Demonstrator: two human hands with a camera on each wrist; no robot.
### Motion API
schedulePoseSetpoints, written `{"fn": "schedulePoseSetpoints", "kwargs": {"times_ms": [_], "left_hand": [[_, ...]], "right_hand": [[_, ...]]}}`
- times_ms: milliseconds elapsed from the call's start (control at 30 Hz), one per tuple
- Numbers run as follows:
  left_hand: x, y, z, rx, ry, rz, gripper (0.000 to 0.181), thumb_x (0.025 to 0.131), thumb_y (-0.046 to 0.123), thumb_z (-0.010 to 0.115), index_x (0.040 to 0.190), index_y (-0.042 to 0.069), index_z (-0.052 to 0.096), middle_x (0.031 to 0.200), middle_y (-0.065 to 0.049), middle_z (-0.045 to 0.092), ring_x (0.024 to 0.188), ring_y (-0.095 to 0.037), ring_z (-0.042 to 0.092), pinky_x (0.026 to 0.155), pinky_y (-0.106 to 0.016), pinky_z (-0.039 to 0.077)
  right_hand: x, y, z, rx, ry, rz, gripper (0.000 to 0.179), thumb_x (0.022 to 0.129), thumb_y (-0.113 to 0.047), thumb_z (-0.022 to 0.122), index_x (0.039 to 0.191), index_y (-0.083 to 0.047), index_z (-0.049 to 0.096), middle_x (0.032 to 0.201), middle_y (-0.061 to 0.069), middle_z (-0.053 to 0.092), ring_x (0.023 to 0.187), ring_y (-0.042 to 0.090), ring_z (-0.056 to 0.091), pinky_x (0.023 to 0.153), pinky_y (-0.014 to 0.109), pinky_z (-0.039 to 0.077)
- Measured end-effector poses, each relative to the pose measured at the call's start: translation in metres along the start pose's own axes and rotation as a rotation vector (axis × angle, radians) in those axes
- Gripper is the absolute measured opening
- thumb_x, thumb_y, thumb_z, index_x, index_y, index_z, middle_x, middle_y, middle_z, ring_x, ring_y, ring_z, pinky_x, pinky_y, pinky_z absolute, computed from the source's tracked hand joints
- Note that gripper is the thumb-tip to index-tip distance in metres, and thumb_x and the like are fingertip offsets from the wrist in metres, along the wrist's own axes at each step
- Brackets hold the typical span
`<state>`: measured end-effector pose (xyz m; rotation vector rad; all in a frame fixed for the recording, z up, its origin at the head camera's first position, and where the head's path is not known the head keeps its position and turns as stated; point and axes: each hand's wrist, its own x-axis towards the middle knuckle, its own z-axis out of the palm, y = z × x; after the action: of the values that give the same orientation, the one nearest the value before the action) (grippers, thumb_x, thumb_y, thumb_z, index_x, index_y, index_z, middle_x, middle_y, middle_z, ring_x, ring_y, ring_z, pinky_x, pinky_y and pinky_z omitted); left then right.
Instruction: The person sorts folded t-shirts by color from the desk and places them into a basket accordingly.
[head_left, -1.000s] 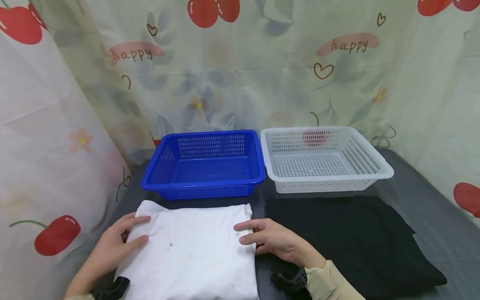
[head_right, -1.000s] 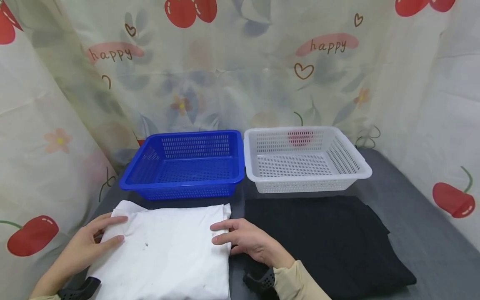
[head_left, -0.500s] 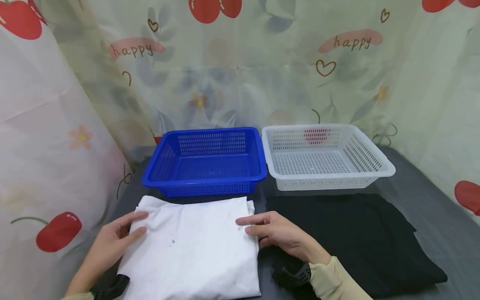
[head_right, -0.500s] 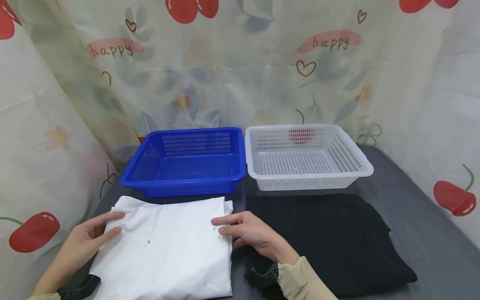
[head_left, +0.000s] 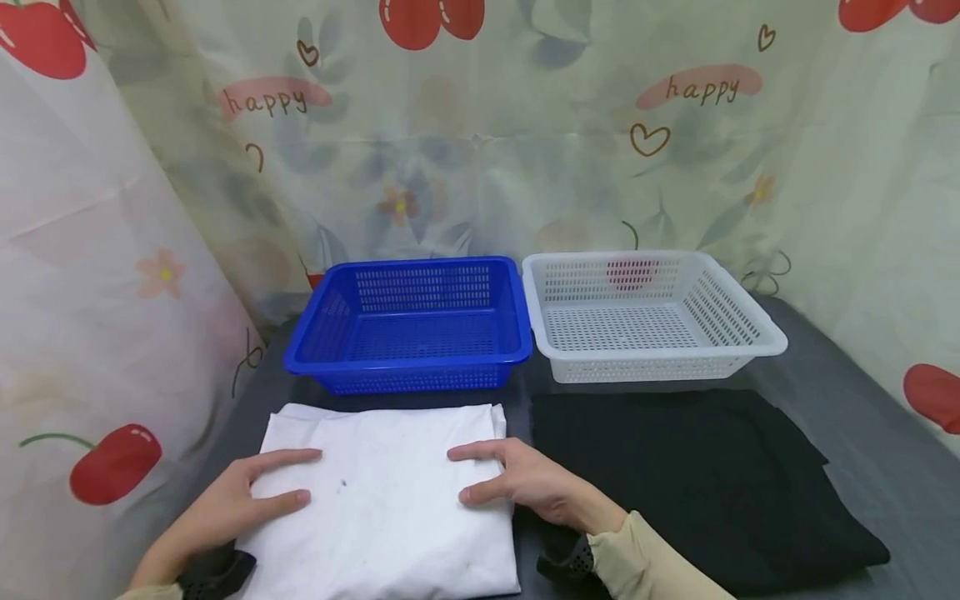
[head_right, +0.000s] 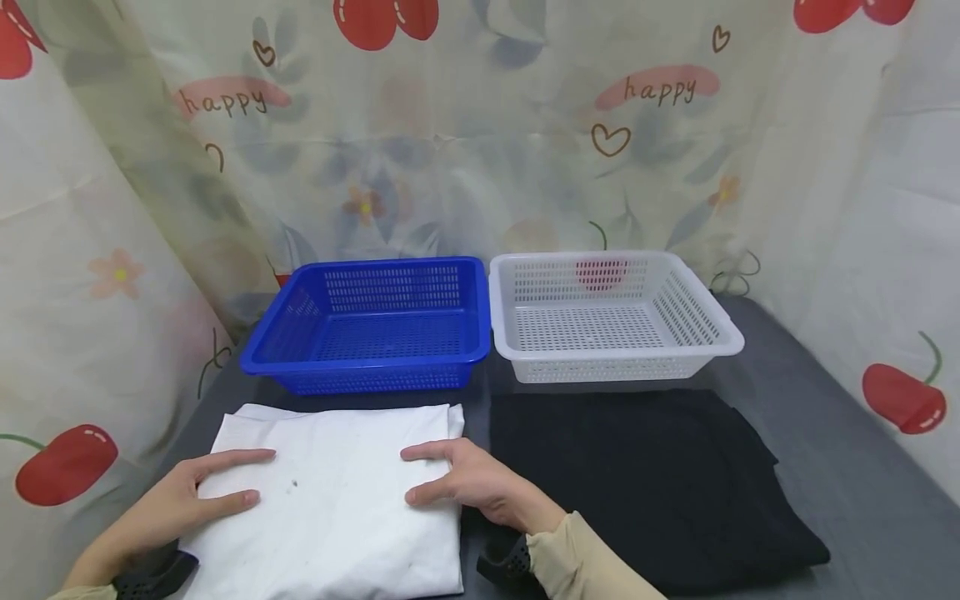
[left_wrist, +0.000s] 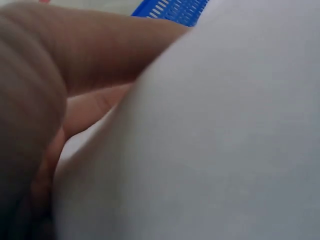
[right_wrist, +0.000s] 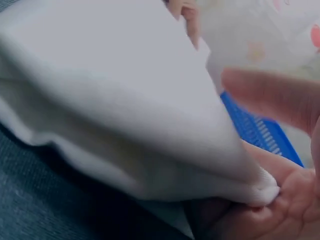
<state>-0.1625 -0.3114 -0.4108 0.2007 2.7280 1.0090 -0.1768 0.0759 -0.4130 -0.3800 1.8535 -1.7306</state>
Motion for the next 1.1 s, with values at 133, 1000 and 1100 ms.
{"fn": "schedulePoseSetpoints", "kwargs": {"times_ms": [133, 1000, 1100], "left_hand": [[0.0, 0.001, -0.001, -0.018, 0.027, 0.046, 0.065, 0.084, 0.048, 0.075, 0.14, 0.02, 0.058, 0.14, -0.012, 0.054, 0.126, -0.039, 0.048, 0.091, -0.067, 0.041], [-0.015, 0.035, -0.022, -0.214, 0.081, 0.14, 0.066, 0.089, 0.035, 0.074, 0.149, 0.027, 0.046, 0.151, -0.01, 0.04, 0.135, -0.037, 0.035, 0.094, -0.061, 0.043], [-0.014, 0.04, -0.026, -0.198, 0.072, 0.16, 0.066, 0.09, 0.034, 0.074, 0.149, 0.028, 0.046, 0.151, -0.009, 0.04, 0.136, -0.037, 0.035, 0.095, -0.061, 0.043]], "right_hand": [[0.0, -0.001, 0.001, -0.087, 0.056, -0.027, 0.054, 0.076, 0.001, 0.082, 0.126, -0.012, 0.068, 0.132, 0.008, 0.056, 0.121, 0.022, 0.048, 0.101, 0.042, 0.041], [-0.016, -0.044, -0.016, -0.243, 0.054, -0.192, 0.058, 0.08, -0.006, 0.081, 0.134, -0.01, 0.062, 0.131, 0.008, 0.058, 0.118, 0.022, 0.054, 0.095, 0.037, 0.047], [-0.017, -0.048, -0.019, -0.241, 0.057, -0.209, 0.059, 0.08, -0.006, 0.081, 0.135, -0.009, 0.062, 0.132, 0.009, 0.057, 0.116, 0.022, 0.055, 0.094, 0.037, 0.048]]}}
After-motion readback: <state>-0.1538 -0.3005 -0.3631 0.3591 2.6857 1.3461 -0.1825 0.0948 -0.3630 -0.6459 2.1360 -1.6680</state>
